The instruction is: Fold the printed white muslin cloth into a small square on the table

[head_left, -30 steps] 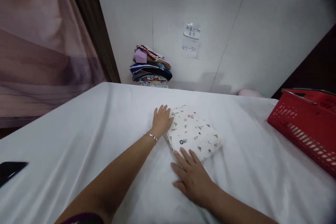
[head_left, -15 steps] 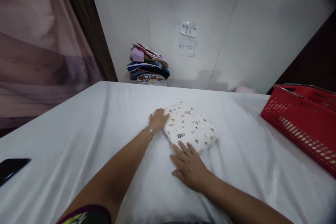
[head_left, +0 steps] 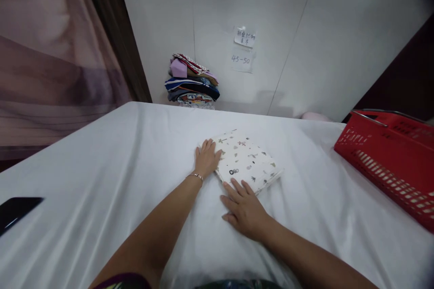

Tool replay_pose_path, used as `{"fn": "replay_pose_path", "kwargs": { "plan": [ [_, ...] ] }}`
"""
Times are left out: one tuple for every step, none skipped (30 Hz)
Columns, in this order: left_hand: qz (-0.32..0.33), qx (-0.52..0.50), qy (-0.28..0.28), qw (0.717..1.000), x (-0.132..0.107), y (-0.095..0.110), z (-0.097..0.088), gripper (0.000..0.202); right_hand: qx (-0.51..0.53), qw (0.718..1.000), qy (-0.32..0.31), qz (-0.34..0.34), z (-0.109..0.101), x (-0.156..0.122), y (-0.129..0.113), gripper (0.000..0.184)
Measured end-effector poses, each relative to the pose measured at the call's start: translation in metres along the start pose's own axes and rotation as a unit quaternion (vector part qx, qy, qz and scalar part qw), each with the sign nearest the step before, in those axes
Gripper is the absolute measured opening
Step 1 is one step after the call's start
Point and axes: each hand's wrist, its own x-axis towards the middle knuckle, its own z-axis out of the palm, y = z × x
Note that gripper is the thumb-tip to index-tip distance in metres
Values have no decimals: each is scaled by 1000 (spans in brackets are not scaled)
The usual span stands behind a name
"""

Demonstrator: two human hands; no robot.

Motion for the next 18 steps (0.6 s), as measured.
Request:
{"fn": "replay_pose_path", "kwargs": {
  "plan": [
    [0,0,0,1000,0,0,0,51,2,1000,-5,2,-1,0,0,46],
    [1,1,0,1000,0,0,-1,51,6,1000,-11,5,-3,0,0,47],
    [2,2,1,1000,0,0,-1,51,13,1000,-18,8,-5,0,0,48],
    [3,2,2,1000,1,1,-2,51,25,999,-27,9,-9,0,-1,49],
    [3,1,3,1000,1,1,-2,51,41,998,-35,8,-14,-1,-1,50],
    [2,0,4,1000,0,1,-2,51,62,997,-43,7,-19,-1,-1,51],
    [2,-2,5,1000,0,1,-2,51,86,995,-45,7,-24,-2,0,51],
    [1,-3,6,1000,0,1,-2,51,108,993,-41,13,-30,-2,3,51],
    [1,-4,6,1000,0,0,-2,51,125,991,-28,26,-35,-2,8,50],
    [0,-5,6,1000,0,0,-1,51,134,990,-5,49,-39,-2,16,48],
    [-1,-6,5,1000,0,-1,-1,51,135,987,24,79,-42,-1,26,47],
    [-3,-6,5,1000,0,-1,0,51,129,983,56,115,-44,0,39,46],
    [-5,-6,7,1000,-1,-2,0,51,118,977,84,154,-45,1,55,45],
    [-8,-6,10,1000,-1,-2,0,51,106,969,104,195,-45,3,72,45],
    [-10,-5,14,1000,-2,-2,0,52,97,960,113,236,-45,4,89,47],
    [-13,-3,20,1000,-2,-2,1,52,95,950,112,276,-44,4,106,48],
    [-17,-1,25,1000,-3,-2,0,52,103,937,103,317,-42,5,121,50],
    [-23,0,30,999,-3,-2,0,52,119,924,83,353,-41,5,134,52]
  ]
}}
